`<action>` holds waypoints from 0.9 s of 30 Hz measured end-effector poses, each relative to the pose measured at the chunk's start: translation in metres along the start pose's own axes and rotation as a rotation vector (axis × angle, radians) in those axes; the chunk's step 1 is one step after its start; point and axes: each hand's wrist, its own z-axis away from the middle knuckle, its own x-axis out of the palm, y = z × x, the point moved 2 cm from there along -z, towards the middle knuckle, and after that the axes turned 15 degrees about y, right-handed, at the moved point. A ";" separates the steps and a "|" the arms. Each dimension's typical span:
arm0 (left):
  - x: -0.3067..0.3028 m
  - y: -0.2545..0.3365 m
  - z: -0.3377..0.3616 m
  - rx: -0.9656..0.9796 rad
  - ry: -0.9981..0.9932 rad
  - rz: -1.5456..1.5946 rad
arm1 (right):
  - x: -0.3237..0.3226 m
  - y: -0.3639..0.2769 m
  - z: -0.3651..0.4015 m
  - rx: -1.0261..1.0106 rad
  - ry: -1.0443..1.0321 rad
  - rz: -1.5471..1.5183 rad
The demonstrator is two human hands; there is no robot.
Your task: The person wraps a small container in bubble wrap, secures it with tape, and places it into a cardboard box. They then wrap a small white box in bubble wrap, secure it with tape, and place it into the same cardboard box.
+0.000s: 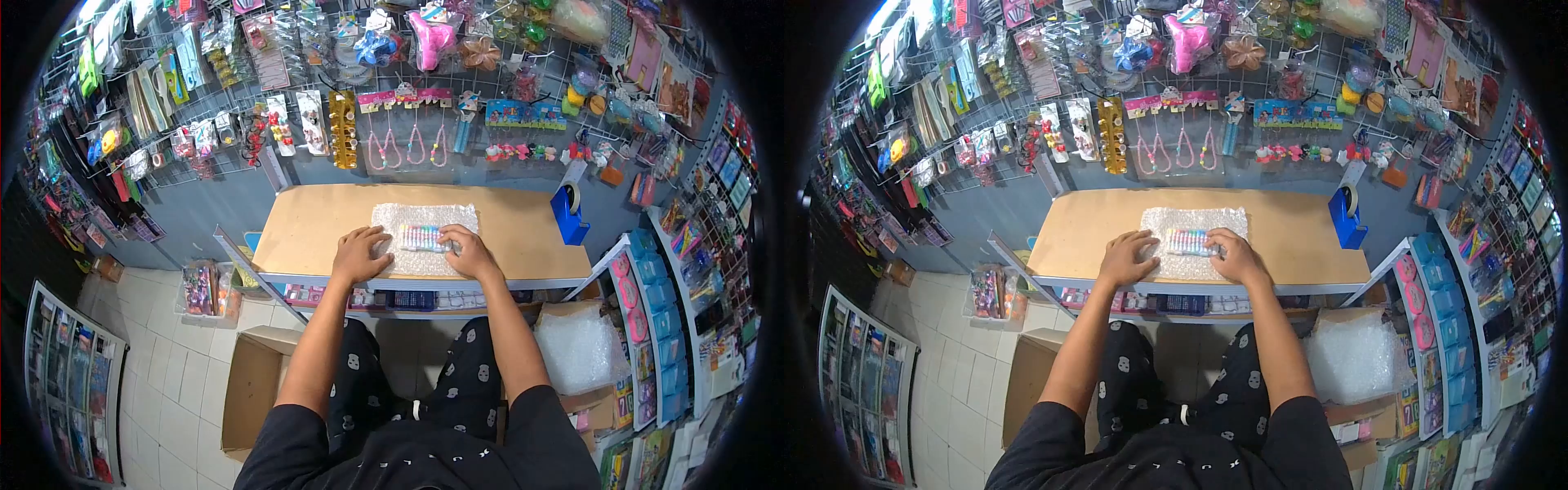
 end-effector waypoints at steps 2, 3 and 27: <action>-0.001 0.000 0.001 0.003 0.006 -0.007 | -0.001 -0.006 0.001 0.027 0.006 0.026; 0.006 0.003 -0.002 -0.001 0.014 0.000 | -0.008 -0.007 -0.001 0.018 0.029 0.055; -0.001 0.002 0.000 -0.018 -0.007 0.004 | -0.001 -0.023 0.004 -0.079 0.141 0.353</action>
